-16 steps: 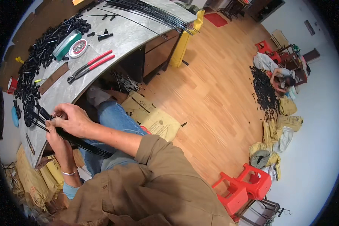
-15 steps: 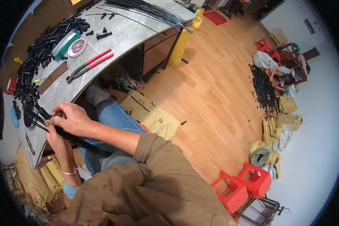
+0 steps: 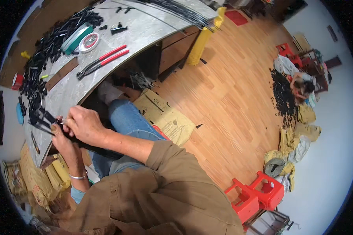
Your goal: Bundling a set of black rods together with zip ties and trimming the ends using pliers.
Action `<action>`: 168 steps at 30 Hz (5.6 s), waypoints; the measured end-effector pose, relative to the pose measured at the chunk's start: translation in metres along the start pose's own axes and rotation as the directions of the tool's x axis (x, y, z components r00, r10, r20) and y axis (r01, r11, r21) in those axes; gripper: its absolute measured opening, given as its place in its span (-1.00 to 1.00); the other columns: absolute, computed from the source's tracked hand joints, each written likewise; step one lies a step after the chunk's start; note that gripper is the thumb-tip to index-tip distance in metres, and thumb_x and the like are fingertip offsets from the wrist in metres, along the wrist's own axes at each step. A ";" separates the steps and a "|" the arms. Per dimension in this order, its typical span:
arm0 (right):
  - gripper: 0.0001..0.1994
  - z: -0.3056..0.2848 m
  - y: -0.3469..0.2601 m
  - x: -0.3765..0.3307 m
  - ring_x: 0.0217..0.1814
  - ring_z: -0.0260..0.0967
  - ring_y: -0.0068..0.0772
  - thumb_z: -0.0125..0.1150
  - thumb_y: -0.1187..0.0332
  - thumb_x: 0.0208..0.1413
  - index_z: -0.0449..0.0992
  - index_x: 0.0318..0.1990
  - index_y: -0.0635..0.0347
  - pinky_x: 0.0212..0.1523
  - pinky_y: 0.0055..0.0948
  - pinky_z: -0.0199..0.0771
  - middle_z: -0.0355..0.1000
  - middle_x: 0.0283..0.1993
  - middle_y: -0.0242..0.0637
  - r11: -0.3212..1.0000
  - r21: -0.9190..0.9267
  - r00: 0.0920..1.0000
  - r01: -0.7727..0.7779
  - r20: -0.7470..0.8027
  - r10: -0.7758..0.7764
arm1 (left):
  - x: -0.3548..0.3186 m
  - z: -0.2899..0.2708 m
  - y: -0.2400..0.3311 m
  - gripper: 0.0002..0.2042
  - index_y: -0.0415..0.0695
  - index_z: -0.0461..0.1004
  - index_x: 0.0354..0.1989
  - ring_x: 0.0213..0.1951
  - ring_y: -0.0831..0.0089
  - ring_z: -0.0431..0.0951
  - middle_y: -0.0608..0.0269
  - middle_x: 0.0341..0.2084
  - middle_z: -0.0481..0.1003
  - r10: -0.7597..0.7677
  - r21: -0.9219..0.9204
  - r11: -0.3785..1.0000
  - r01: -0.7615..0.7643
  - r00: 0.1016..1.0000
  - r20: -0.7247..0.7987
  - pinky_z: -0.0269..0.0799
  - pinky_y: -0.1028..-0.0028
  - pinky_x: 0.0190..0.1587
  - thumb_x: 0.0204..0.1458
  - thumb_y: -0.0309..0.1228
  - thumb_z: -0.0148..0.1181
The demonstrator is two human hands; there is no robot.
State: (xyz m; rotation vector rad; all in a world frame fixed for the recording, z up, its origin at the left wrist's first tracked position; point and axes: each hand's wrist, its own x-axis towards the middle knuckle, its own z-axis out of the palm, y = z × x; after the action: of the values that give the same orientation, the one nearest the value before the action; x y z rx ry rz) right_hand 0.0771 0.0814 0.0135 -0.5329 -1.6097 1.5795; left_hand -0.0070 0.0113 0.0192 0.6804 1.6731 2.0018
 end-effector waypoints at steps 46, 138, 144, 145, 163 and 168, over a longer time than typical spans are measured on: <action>-0.67 -0.120 -0.007 0.019 -0.50 0.23 -0.36 0.32 0.60 -0.22 0.22 -0.40 0.18 -0.44 -0.49 0.26 0.24 -0.48 -0.27 0.684 -0.671 0.956 0.287 0.245 -0.162 | 0.003 0.001 -0.009 -0.52 -0.24 0.32 -0.25 -0.66 0.70 0.14 0.44 -0.67 0.17 -0.042 -0.157 0.984 0.078 0.974 0.221 0.08 0.65 -0.65 0.17 0.05 -0.05; -0.78 -0.093 -0.119 -0.016 -0.50 0.39 0.00 0.10 0.34 0.16 0.23 -0.28 0.30 -0.45 -0.15 0.31 0.33 -0.59 -0.05 0.345 -0.897 0.771 0.277 0.421 0.478 | -0.019 0.009 0.005 -0.40 -0.20 0.37 -0.27 -0.73 0.75 0.12 0.52 -0.77 0.14 -0.002 -0.141 0.989 0.045 0.957 0.290 0.01 0.69 -0.68 0.06 0.23 -0.05; -0.67 -0.104 -0.091 -0.032 -0.47 0.36 -0.02 0.23 0.59 -0.06 0.21 -0.19 0.21 -0.43 -0.30 0.38 0.33 -0.48 -0.09 0.441 -0.866 0.949 0.234 0.302 0.089 | -0.011 0.001 0.010 -0.50 -0.18 0.39 -0.38 -0.65 0.78 0.17 0.52 -0.67 0.21 -0.019 -0.321 0.936 0.143 0.933 0.360 0.05 0.72 -0.64 0.08 0.12 0.04; -0.63 -0.108 -0.092 -0.030 -0.42 0.36 -0.05 0.23 0.63 -0.14 0.22 -0.19 0.21 -0.38 -0.31 0.38 0.33 -0.43 -0.10 0.406 -0.875 0.945 0.266 0.319 0.069 | -0.011 0.000 0.009 -0.50 -0.18 0.38 -0.38 -0.65 0.79 0.17 0.52 -0.67 0.21 -0.042 -0.273 0.952 0.140 0.941 0.335 0.04 0.72 -0.65 0.07 0.12 0.06; -0.66 -0.096 -0.077 -0.029 -0.31 0.40 -0.06 0.24 0.70 -0.22 0.32 -0.26 0.20 -0.35 -0.29 0.42 0.36 -0.29 -0.12 0.305 -0.839 0.891 0.451 0.405 -0.203 | -0.006 0.006 0.009 -0.60 -0.24 0.43 -0.41 -0.60 0.76 0.17 0.51 -0.69 0.27 -0.073 -0.104 0.990 0.099 0.970 0.232 0.07 0.66 -0.61 0.09 -0.06 0.18; -0.77 -0.101 -0.063 -0.037 -0.49 0.46 -0.27 0.18 0.63 -0.01 0.35 -0.18 0.27 -0.46 -0.41 0.46 0.46 -0.43 -0.14 0.697 -0.671 0.942 0.253 0.334 -0.021 | -0.007 0.007 0.012 -0.65 -0.22 0.43 -0.41 -0.61 0.77 0.19 0.52 -0.69 0.26 -0.121 -0.166 0.972 0.167 0.959 0.256 0.08 0.67 -0.61 0.09 -0.13 0.21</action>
State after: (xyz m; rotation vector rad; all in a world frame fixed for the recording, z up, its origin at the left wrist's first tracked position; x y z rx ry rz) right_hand 0.1921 0.1077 0.0551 -0.5533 -2.4534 0.8957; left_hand 0.0022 0.0105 0.0315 0.6855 1.3343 1.8579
